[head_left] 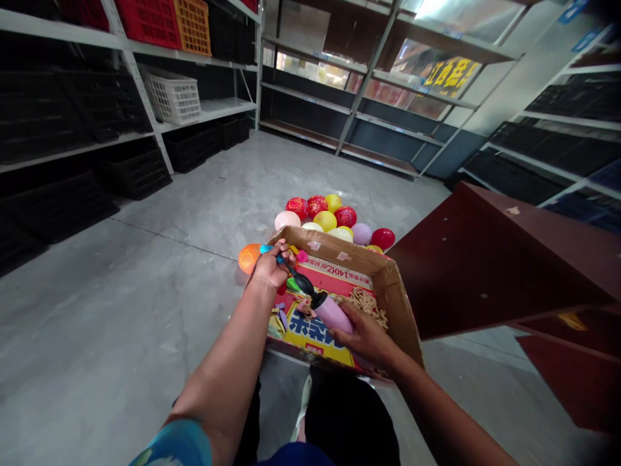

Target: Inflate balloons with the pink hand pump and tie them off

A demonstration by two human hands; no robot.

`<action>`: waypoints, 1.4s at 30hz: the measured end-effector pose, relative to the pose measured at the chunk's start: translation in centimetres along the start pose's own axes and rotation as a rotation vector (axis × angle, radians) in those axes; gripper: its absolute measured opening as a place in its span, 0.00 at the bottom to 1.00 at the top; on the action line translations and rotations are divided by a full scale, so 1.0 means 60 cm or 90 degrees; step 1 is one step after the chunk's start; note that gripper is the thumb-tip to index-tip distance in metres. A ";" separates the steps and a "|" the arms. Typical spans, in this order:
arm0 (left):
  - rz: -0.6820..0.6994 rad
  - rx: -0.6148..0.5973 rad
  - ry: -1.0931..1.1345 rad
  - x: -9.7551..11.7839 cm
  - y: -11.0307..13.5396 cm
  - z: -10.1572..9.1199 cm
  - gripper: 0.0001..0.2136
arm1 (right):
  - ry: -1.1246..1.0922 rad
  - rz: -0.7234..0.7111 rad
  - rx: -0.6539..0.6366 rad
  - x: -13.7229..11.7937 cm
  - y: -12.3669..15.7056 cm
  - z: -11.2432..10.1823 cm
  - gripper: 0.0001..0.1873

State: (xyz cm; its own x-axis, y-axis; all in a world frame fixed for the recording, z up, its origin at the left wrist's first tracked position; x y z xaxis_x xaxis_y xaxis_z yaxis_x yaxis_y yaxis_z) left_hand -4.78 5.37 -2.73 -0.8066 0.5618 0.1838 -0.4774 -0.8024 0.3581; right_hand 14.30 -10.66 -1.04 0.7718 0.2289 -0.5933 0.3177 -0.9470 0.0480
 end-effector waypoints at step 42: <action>-0.008 0.127 -0.160 -0.060 -0.019 0.015 0.22 | -0.002 0.062 -0.001 0.006 -0.028 0.027 0.27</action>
State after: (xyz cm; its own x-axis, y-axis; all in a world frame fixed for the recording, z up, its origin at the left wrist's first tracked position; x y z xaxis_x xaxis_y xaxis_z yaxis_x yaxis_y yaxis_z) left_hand -1.02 4.43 -2.96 -0.6773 0.6236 0.3903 -0.3888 -0.7538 0.5297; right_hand 13.16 -9.38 -2.64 0.7977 0.1350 -0.5878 0.2417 -0.9645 0.1064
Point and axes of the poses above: each hand's wrist, its own y-axis away from the middle knuckle, its own z-axis out of the palm, x = y × z, the point moved 2 cm from there along -y, towards the middle knuckle, and after that the axes turned 10 degrees about -z, right-handed, at the moved point
